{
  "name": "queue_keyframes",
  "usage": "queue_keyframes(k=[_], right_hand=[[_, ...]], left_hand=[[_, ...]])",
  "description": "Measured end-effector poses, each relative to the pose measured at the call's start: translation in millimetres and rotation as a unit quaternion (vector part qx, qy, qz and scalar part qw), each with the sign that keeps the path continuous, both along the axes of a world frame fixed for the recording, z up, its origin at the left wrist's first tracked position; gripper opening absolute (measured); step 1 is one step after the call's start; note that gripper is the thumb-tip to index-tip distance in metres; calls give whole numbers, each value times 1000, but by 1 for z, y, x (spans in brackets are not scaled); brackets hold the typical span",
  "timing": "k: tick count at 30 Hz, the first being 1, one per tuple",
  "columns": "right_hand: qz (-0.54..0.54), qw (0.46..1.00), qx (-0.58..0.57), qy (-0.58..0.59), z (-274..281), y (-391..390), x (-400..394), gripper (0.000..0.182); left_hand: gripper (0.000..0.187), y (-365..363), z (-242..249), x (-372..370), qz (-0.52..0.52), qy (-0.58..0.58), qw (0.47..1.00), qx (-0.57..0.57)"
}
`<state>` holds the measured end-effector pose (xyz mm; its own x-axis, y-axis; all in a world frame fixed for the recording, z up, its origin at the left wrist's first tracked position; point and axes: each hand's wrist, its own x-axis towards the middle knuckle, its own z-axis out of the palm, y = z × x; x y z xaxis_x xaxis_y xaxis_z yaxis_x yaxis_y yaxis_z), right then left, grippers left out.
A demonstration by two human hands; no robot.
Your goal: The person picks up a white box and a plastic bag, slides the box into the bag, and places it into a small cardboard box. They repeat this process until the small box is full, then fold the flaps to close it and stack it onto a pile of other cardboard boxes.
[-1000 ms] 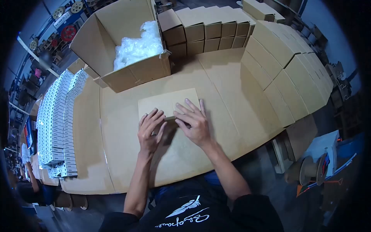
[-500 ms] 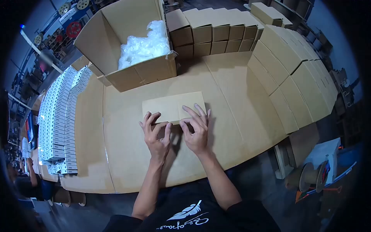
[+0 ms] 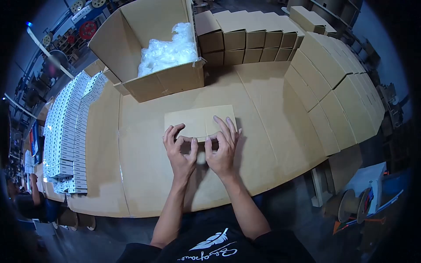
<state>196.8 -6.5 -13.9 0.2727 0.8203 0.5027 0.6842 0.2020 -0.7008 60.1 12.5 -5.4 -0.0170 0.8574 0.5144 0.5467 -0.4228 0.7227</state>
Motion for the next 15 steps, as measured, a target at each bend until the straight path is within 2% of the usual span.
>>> queue_keyframes(k=[6,12,13,15], right_hand=[[-17,1000,-12,9,6,-2,-8,10],[-38,999,36,13,-5,-4,-5,17],[-22,997,70,16,-11,-2,0,17],[5,995,56,-85,-7,-5,14,20]], left_hand=[[10,1,-3,5,11,-16,1000,4],[11,0,-7,4,24,1,1000,15],[17,0,-6,0,18,9,1000,20],[26,-1,2,-7,-3,46,999,28]])
